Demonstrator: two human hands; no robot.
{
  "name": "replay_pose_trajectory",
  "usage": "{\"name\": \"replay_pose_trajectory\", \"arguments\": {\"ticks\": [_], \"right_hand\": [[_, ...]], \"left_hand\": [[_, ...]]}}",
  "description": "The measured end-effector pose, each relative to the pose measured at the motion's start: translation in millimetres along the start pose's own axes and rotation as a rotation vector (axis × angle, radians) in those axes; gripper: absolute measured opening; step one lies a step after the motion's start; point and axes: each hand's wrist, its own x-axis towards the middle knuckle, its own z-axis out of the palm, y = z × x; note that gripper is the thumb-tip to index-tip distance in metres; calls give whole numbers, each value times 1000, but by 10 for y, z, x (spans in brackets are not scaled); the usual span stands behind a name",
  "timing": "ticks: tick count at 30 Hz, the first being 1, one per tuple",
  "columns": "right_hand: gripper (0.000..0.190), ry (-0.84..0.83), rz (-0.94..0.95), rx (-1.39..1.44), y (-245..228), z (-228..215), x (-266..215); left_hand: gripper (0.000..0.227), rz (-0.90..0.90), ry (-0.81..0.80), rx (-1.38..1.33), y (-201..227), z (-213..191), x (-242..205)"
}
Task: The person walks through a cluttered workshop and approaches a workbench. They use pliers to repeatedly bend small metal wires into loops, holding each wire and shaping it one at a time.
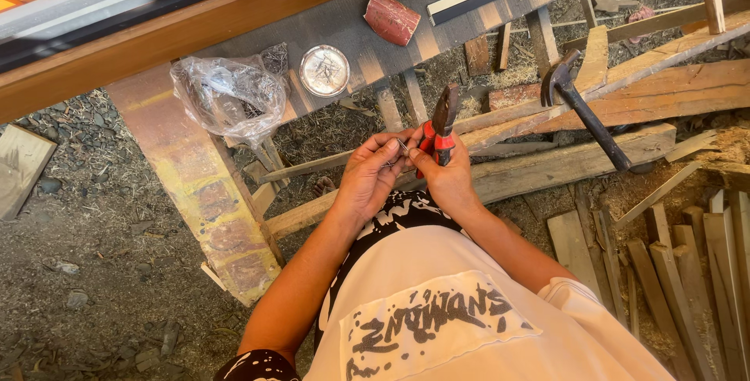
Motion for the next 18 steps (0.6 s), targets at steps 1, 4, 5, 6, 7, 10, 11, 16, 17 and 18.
{"name": "replay_pose_trajectory", "arguments": {"ticks": [1, 4, 5, 6, 7, 10, 11, 16, 17, 18], "right_hand": [[19, 2, -5, 4, 5, 0, -5], [16, -1, -12, 16, 21, -2, -22], [15, -9, -14, 18, 21, -3, -13], [14, -18, -16, 20, 20, -2, -3], [14, -16, -27, 11, 16, -1, 7], [15, -13, -39, 3, 13, 2, 19], [15, -14, -33, 12, 11, 7, 23], [20, -17, -19, -14, -13, 28, 30], [22, -11, -8, -40, -15, 30, 28], [24, -5, 3, -67, -14, 32, 26]], "left_hand": [[8, -2, -14, -6, 2, -1, -1], [8, 11, -37, 13, 8, -5, -15], [8, 7, -33, 21, 13, -3, -15], [8, 3, -29, 28, 18, 1, -14], [8, 1, -25, 35, 22, 9, -10], [7, 10, -29, 47, 33, 25, 5], [6, 19, -24, 64, 40, 29, 8], [7, 93, -44, 191, 59, 64, 5], [8, 90, -35, 201, 58, 70, -2], [9, 88, -26, 210, 57, 74, -10]]}}
